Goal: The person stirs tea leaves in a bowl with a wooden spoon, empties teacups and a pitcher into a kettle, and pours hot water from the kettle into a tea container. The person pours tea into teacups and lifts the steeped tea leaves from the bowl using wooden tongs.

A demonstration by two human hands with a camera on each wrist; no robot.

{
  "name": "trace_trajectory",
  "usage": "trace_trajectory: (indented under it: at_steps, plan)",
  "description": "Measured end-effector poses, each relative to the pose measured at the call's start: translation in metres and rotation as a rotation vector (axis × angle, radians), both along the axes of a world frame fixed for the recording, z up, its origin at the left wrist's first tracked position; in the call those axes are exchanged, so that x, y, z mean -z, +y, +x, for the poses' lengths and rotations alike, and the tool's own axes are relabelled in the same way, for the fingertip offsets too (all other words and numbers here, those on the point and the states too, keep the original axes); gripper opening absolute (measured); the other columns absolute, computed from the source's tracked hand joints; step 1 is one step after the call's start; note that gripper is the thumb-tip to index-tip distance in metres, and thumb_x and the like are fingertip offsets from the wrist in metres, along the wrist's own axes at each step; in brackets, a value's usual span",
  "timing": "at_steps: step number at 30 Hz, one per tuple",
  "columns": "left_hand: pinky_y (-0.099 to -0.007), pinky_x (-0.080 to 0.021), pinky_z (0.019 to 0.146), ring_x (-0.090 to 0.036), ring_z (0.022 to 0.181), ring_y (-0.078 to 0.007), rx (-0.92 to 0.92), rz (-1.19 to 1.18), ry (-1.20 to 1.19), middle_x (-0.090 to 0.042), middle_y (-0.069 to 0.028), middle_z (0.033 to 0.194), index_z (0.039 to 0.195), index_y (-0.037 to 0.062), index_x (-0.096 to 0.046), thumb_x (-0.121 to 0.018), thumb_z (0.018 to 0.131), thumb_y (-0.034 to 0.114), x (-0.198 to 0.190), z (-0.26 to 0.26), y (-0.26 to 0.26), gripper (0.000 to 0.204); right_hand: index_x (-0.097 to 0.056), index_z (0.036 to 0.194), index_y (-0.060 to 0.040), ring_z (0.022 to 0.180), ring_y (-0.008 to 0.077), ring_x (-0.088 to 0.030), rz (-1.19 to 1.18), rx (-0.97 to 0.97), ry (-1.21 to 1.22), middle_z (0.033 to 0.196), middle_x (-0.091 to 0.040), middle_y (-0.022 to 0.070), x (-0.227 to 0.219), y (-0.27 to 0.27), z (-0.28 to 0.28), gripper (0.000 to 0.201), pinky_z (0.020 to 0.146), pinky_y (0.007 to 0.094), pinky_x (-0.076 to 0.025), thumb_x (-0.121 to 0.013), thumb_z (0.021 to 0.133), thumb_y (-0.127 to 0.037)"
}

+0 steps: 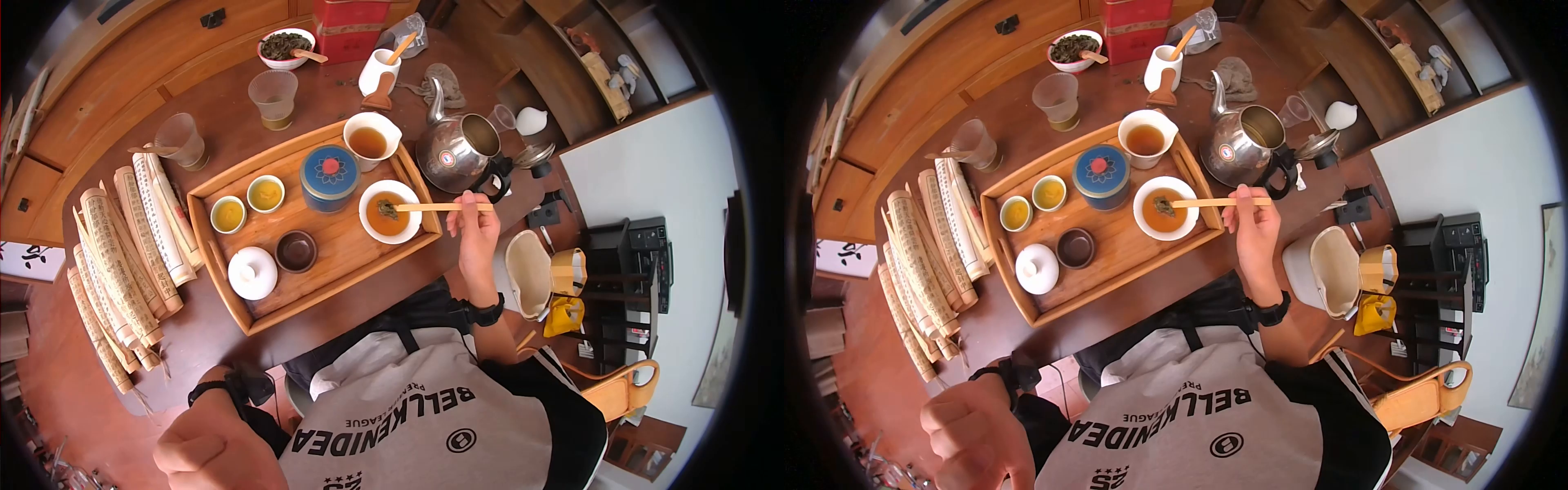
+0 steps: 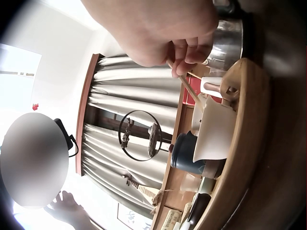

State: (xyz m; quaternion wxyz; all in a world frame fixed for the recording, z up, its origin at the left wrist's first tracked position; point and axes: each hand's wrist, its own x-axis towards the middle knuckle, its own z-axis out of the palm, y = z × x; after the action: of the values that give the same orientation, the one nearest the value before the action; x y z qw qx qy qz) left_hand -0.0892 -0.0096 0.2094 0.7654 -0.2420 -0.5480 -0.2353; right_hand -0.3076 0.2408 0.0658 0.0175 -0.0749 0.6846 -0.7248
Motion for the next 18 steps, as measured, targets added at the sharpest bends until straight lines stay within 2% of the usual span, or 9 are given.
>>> trace_trajectory:
  at_steps: [1,3,4,6,7,9,10,12,18]
  plan:
    - [-0.0232,-0.036,0.037,-0.044,0.043,-0.0064,0.001,0.006,0.003,-0.06,0.0019,0.072,0.155,0.0276,-0.034,-0.034,0.1,0.069,-0.001,0.0,0.0,0.068,-0.061,0.095,-0.0033,0.057,0.0062,-0.052,0.019,-0.006,0.008,0.068,-0.06,0.0025,0.0,0.0,0.0,0.025,0.052,0.0202,-0.04,-0.057,0.105,-0.027]
    - [-0.024,-0.033,0.035,-0.044,0.04,-0.0083,0.045,-0.037,-0.002,-0.057,0.0009,0.065,0.12,0.0128,-0.056,-0.034,0.101,0.067,-0.002,0.001,0.001,0.062,-0.06,0.096,-0.0031,0.056,0.0071,-0.052,0.05,-0.005,0.012,0.068,-0.059,0.0026,-0.003,-0.001,0.001,0.027,0.052,0.0211,-0.039,-0.056,0.105,-0.028]
    - [-0.024,-0.033,0.035,-0.044,0.04,-0.0083,0.044,-0.032,-0.001,-0.057,0.0009,0.065,0.12,0.0128,-0.056,-0.034,0.101,0.067,-0.003,0.0,0.001,0.062,-0.06,0.096,-0.0031,0.056,0.0071,-0.052,0.055,-0.006,0.013,0.068,-0.059,0.0026,-0.002,-0.001,0.0,0.027,0.052,0.0211,-0.039,-0.056,0.105,-0.028]
    - [-0.024,-0.033,0.035,-0.044,0.039,-0.0098,0.093,-0.049,-0.007,-0.051,0.0009,0.057,0.088,0.0095,-0.047,-0.036,0.103,0.063,-0.004,-0.001,0.002,0.057,-0.06,0.095,-0.003,0.056,0.0074,-0.052,0.051,-0.011,0.024,0.068,-0.059,0.0029,-0.002,0.0,0.0,0.027,0.052,0.0212,-0.039,-0.056,0.105,-0.028]
    - [-0.024,-0.033,0.035,-0.044,0.039,-0.0098,0.094,-0.043,-0.005,-0.051,0.0009,0.057,0.088,0.0095,-0.047,-0.036,0.103,0.063,0.008,0.007,-0.001,0.057,-0.06,0.095,-0.003,0.056,0.0074,-0.052,0.057,-0.011,0.025,0.068,-0.059,0.0029,-0.002,0.0,0.0,0.027,0.052,0.0212,-0.039,-0.056,0.105,-0.028]
    - [-0.0228,-0.022,0.042,-0.035,0.039,-0.0104,0.121,-0.12,0.148,-0.036,0.0037,0.043,0.047,0.0108,-0.034,-0.057,0.071,0.016,0.03,0.021,-0.008,0.034,-0.06,0.095,-0.0031,0.056,0.0078,-0.052,0.054,-0.006,0.025,0.067,-0.059,0.0033,-0.002,0.0,0.0,0.027,0.052,0.0213,-0.038,-0.056,0.105,-0.028]
    - [-0.0228,-0.022,0.042,-0.035,0.039,-0.0104,0.121,-0.114,0.149,-0.036,0.0037,0.043,0.047,0.0108,-0.034,-0.057,0.071,0.016,0.03,0.024,-0.006,0.034,-0.06,0.095,-0.0031,0.056,0.0078,-0.052,0.06,-0.006,0.026,0.067,-0.059,0.0033,-0.002,0.0,0.0,0.027,0.052,0.0213,-0.038,-0.056,0.105,-0.028]
    - [-0.0239,-0.033,0.034,-0.042,0.038,-0.0099,0.151,-0.078,-0.173,-0.046,0.0017,0.052,0.083,0.0082,-0.046,-0.038,0.105,0.058,-0.004,0.007,0.002,0.055,-0.059,0.095,-0.0032,0.056,0.0081,-0.052,0.039,-0.012,0.028,0.067,-0.059,0.0035,-0.003,0.0,0.0,0.027,0.052,0.0214,-0.039,-0.056,0.105,-0.028]
    - [-0.024,-0.032,0.034,-0.04,0.038,-0.01,0.26,-0.154,-0.201,-0.042,0.0012,0.051,0.077,0.0067,-0.044,-0.041,0.106,0.052,-0.011,0.0,-0.002,0.054,-0.061,0.094,-0.003,0.056,0.0063,-0.052,0.023,-0.018,0.011,0.067,-0.061,0.0031,-0.004,-0.001,0.0,0.025,0.052,0.0202,-0.04,-0.057,0.105,-0.025]
